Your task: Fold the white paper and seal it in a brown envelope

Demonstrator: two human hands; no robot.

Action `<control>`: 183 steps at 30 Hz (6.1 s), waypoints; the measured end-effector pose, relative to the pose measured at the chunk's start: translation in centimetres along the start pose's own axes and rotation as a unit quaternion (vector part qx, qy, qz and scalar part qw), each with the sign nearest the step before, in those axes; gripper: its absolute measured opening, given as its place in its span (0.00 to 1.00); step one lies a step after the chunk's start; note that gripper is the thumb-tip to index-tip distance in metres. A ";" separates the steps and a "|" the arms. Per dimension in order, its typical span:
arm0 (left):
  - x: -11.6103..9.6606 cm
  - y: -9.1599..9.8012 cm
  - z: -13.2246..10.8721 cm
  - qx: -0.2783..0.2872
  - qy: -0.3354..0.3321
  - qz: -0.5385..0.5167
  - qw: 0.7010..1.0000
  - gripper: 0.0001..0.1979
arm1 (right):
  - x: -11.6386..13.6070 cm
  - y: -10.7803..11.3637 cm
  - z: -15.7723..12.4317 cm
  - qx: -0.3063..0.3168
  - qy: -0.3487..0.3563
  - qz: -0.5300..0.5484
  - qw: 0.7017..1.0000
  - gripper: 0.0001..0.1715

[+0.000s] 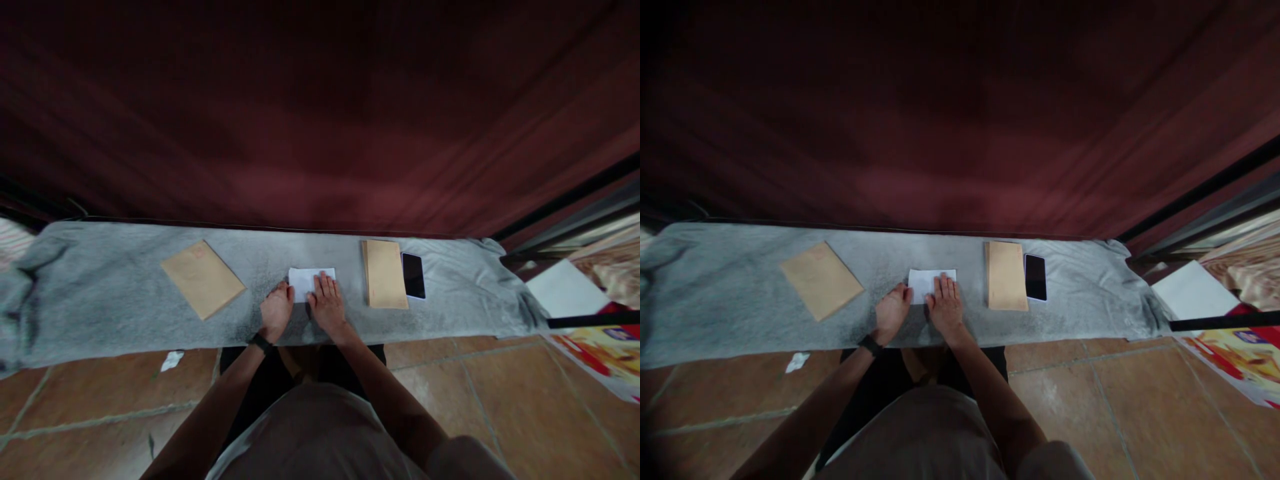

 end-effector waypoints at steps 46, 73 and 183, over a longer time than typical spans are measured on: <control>-0.6 -3.8 0.3 -0.014 -0.242 -0.016 0.970 0.33 | -1.9 -0.7 0.1 0.028 -0.008 -0.052 0.998 0.33; -1.9 -2.9 -0.8 0.073 -0.244 0.008 0.967 0.25 | -6.2 -0.3 1.1 0.013 -0.096 0.159 0.982 0.23; -1.9 -2.1 -5.3 0.096 -0.355 0.019 0.930 0.25 | -4.3 4.3 -3.6 0.071 0.146 -0.031 0.986 0.21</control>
Point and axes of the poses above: each hand's wrist, its own z-axis towards the middle knuckle, its own y-axis out of the back of the hand, x = y × z, the point moved 5 cm from there along z, towards the middle knuckle, and after that the axes turned 15 degrees about -z, right-handed, at the moved point
